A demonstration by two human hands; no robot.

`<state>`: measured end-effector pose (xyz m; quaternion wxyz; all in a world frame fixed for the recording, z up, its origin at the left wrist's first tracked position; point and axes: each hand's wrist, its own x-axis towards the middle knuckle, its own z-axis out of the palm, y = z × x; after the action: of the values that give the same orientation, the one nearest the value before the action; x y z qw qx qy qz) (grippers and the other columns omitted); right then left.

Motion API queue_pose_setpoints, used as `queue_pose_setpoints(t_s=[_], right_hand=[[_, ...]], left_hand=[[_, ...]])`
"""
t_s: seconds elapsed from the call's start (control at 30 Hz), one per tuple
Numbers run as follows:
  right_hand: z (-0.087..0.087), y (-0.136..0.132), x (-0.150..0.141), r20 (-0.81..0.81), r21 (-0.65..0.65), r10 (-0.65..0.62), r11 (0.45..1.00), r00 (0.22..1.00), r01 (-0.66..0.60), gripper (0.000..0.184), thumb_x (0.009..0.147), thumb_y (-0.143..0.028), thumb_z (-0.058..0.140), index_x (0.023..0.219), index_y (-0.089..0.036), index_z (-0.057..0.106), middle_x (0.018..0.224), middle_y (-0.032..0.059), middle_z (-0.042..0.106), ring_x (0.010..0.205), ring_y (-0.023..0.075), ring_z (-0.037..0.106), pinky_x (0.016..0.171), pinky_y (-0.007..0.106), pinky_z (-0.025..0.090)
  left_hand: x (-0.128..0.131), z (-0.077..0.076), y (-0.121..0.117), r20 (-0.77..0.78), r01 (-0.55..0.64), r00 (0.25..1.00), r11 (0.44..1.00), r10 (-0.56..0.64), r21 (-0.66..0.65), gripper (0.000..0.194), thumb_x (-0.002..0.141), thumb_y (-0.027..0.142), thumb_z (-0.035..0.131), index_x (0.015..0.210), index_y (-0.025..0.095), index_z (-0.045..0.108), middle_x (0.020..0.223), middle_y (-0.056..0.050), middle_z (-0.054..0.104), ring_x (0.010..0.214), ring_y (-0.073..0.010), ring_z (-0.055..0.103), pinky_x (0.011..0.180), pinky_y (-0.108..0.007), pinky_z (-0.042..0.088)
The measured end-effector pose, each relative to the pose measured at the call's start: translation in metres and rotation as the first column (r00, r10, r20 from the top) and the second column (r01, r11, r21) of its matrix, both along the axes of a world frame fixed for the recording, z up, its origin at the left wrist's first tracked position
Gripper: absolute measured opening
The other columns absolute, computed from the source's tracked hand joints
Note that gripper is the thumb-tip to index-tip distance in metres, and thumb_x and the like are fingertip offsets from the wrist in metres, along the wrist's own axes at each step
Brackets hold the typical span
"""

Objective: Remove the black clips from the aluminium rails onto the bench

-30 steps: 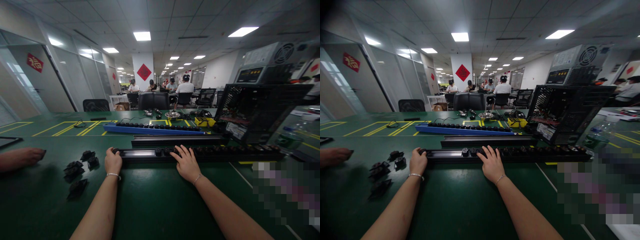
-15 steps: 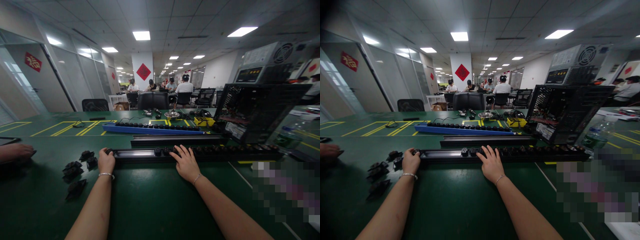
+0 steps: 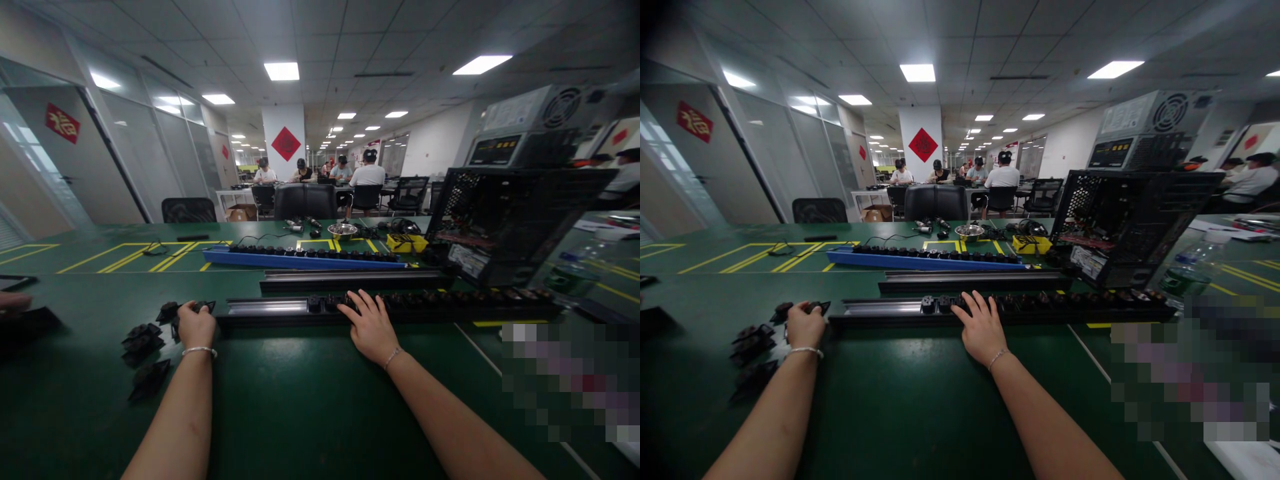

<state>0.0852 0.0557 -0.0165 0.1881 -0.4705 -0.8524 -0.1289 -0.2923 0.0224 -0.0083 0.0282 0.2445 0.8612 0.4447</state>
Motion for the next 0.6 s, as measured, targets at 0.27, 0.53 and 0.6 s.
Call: queue_pose_setpoints(t_s=[0.27, 0.53, 0.6], right_hand=[[0.000, -0.001, 0.000, 0.003, 0.007, -0.007, 1.000, 1.000, 0.007, 0.054, 0.078, -0.020, 0.048, 0.130, -0.036, 0.047, 0.144, 0.0013, 0.036, 0.135, 0.0245, 0.022, 0.109, 0.049, 0.010], [-0.001, 0.000, 0.001, -0.011, 0.015, -0.002, 1.000, 1.000, 0.002, 0.054, 0.078, -0.021, 0.049, 0.129, -0.036, 0.048, 0.144, 0.0017, 0.037, 0.135, 0.0247, 0.023, 0.109, 0.049, 0.010], [-0.001, 0.000, 0.000, -0.015, 0.014, -0.001, 1.000, 1.000, 0.001, 0.053, 0.078, -0.021, 0.049, 0.129, -0.037, 0.048, 0.144, 0.0016, 0.037, 0.135, 0.0243, 0.023, 0.110, 0.049, 0.010]], left_hand=[[-0.021, -0.016, 0.004, 0.020, 0.037, 0.999, 0.999, -0.037, -0.037, 0.039, 0.075, 0.027, 0.053, 0.113, 0.018, 0.052, 0.112, -0.015, 0.062, 0.110, -0.0285, 0.056, 0.093, -0.042, 0.043], [-0.065, -0.014, -0.007, -0.012, 0.046, 0.999, 0.986, -0.048, -0.161, 0.046, 0.070, 0.023, 0.055, 0.115, 0.015, 0.054, 0.116, -0.020, 0.060, 0.113, -0.0341, 0.053, 0.094, -0.046, 0.042], [-0.069, -0.013, -0.010, -0.034, 0.032, 0.999, 0.985, -0.039, -0.170, 0.047, 0.070, 0.020, 0.055, 0.117, 0.014, 0.053, 0.119, -0.020, 0.058, 0.115, -0.0335, 0.051, 0.097, -0.046, 0.040]])
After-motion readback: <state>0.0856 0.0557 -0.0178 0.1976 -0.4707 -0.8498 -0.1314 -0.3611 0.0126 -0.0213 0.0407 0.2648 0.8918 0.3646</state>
